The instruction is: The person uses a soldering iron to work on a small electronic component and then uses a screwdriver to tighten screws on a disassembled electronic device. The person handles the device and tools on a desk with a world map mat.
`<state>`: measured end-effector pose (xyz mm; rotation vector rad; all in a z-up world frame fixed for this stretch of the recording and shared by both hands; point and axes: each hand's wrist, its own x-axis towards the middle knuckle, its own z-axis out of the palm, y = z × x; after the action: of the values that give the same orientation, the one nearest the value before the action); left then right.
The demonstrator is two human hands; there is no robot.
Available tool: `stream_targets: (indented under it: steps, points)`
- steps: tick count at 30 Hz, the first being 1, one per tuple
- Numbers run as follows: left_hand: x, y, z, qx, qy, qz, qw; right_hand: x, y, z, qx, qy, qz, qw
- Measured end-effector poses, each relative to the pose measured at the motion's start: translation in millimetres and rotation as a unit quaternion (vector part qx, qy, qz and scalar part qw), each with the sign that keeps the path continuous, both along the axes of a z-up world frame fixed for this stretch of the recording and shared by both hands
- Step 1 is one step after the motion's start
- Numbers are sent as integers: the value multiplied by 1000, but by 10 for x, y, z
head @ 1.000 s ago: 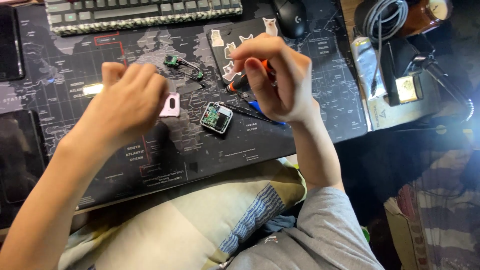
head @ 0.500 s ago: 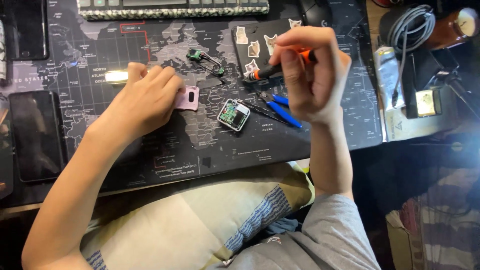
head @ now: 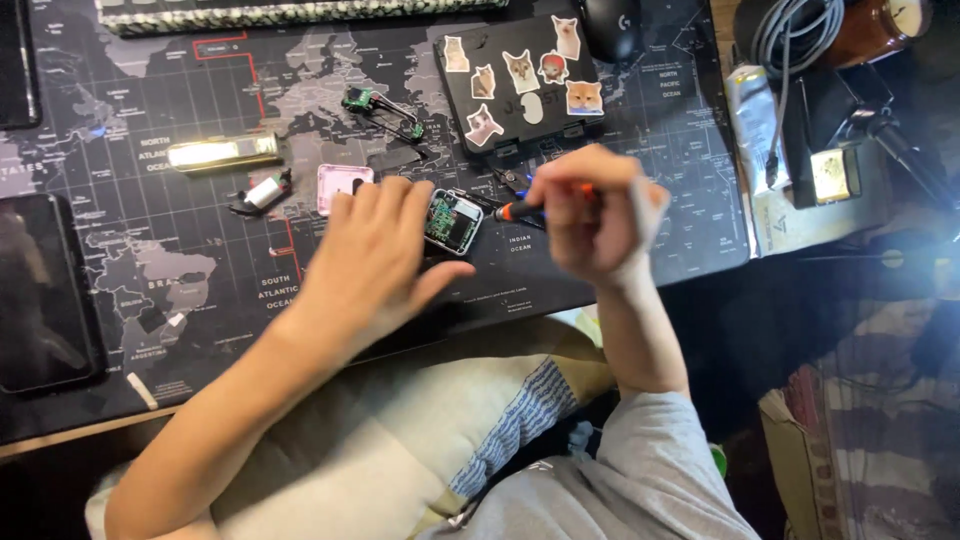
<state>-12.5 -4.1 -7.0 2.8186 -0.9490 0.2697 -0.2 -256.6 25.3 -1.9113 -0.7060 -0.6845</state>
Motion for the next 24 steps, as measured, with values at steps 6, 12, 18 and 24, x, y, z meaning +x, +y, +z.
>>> stream_targets:
  steps: [6, 12, 18, 24]
  points:
    - [-83, -187, -118, 50, -43, 51, 997, 60, 63, -90, -62, 8, 21, 998]
    - [-93, -205, -188, 60, -50, 66, 995, 86, 110, -141, -77, 11, 33, 996]
    - [-93, -212, -195, 66, -50, 69, 994, 94, 118, -150, -92, 14, 33, 995]
    - [-95, -205, -230, 53, -46, 68, 995, 89, 132, -138, -91, 16, 32, 995]
